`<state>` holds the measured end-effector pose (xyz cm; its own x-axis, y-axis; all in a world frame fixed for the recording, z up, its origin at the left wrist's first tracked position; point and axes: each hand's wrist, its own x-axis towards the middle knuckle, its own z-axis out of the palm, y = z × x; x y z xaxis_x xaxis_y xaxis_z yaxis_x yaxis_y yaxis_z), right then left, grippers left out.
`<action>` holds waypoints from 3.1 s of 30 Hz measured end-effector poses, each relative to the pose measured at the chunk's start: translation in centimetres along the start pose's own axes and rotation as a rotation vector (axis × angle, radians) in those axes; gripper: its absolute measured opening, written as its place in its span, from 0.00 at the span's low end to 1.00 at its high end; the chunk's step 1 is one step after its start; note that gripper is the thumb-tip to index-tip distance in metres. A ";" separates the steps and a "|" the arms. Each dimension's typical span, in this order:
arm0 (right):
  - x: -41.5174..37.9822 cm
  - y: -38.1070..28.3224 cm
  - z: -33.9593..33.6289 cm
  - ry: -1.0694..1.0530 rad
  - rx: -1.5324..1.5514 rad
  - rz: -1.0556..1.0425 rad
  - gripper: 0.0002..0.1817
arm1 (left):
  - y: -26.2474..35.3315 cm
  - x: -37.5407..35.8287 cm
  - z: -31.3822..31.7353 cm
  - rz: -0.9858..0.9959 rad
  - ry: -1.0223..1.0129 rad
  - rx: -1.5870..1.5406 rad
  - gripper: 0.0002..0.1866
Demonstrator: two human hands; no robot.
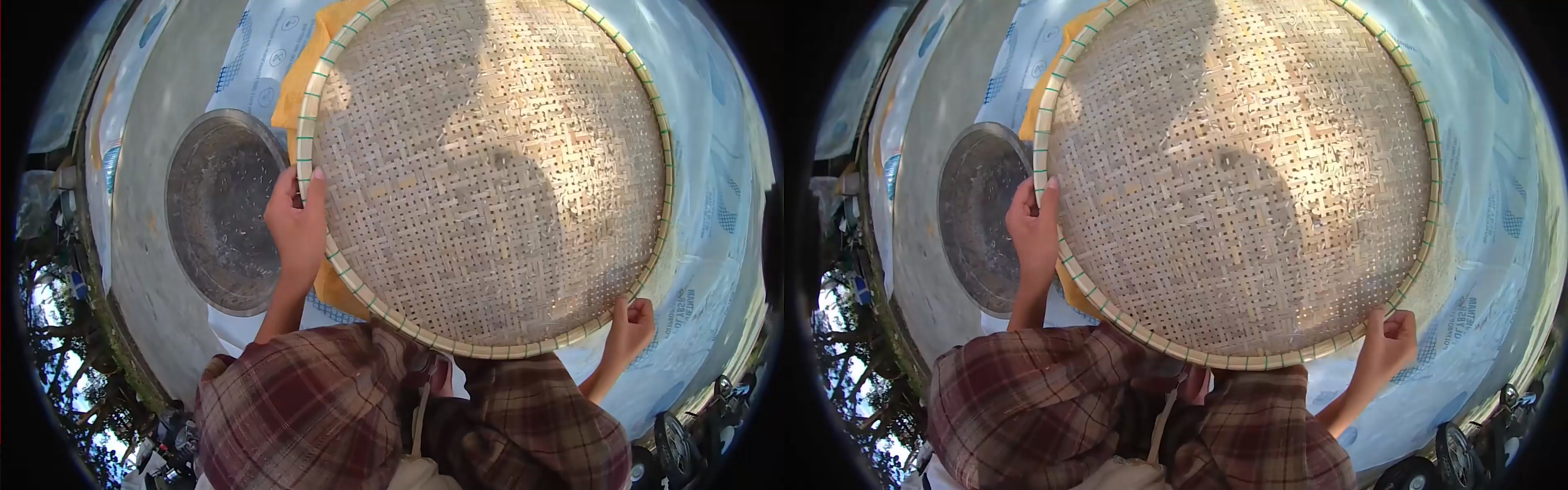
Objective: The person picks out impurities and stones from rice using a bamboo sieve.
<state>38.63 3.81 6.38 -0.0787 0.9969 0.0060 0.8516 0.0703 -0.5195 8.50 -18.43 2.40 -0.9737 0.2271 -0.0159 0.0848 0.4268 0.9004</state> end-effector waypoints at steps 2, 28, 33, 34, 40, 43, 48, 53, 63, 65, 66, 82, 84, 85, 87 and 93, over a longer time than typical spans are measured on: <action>-2.2 -2.2 2.1 -0.070 0.025 -0.111 0.12 | -0.6 1.9 -2.2 -0.031 0.045 0.069 0.11; -1.6 0.8 6.0 -0.329 0.378 0.130 0.11 | -2.5 2.6 -2.7 -0.052 -0.024 0.290 0.11; 0.8 -1.7 3.2 -0.169 0.722 0.135 0.12 | 2.3 5.3 -3.5 -0.023 -0.124 -0.002 0.11; 2.1 -2.2 2.2 -0.179 0.749 0.103 0.12 | 4.7 6.0 -3.6 -0.037 -0.124 -0.045 0.11; 8.6 -8.3 -1.5 -0.141 0.862 0.041 0.15 | 11.0 13.5 -7.3 0.027 -0.266 -0.189 0.12; 6.8 -11.2 -2.5 -0.154 0.680 -0.206 0.13 | 10.7 13.7 -6.6 -0.075 -0.221 -0.311 0.10; 5.8 -9.6 -0.6 -0.227 0.799 -0.156 0.12 | 7.8 12.2 -6.8 -0.060 -0.119 -0.161 0.14; 3.9 -1.4 1.2 -0.155 0.907 -0.039 0.14 | 2.4 1.9 -4.2 0.141 -0.024 0.114 0.14; 0.2 3.4 2.1 -0.229 0.913 0.188 0.07 | 1.9 -0.3 -2.5 0.100 -0.024 0.316 0.13; -0.4 2.2 1.0 -0.205 0.795 0.139 0.06 | 1.3 -0.5 -1.3 0.090 -0.106 0.259 0.13; -0.9 1.4 0.8 -0.189 0.682 0.083 0.05 | 0.1 0.6 -1.9 0.094 -0.058 0.340 0.12; -4.0 -1.4 5.0 -0.243 0.589 0.174 0.14 | 0.0 1.6 -4.3 0.071 0.128 0.455 0.09; -1.8 0.6 3.3 -0.178 0.670 0.191 0.09 | 0.5 -0.4 -2.4 0.082 0.023 0.230 0.09; -0.7 2.1 2.1 -0.210 0.557 0.157 0.07 | 0.1 -0.3 -2.4 0.075 0.018 0.216 0.09; -1.6 0.8 2.5 -0.240 0.524 -0.013 0.05 | -1.4 0.5 -3.1 -0.038 0.000 0.189 0.10; -2.6 -0.4 4.5 -0.152 0.618 0.106 0.07 | 0.2 1.0 -3.8 0.024 0.119 0.339 0.09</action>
<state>36.16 0.98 2.71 -0.1220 0.9779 -0.1697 0.4071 -0.1067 -0.9072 6.73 -21.44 4.21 -0.9868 0.1452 0.0722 0.1535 0.6930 0.7044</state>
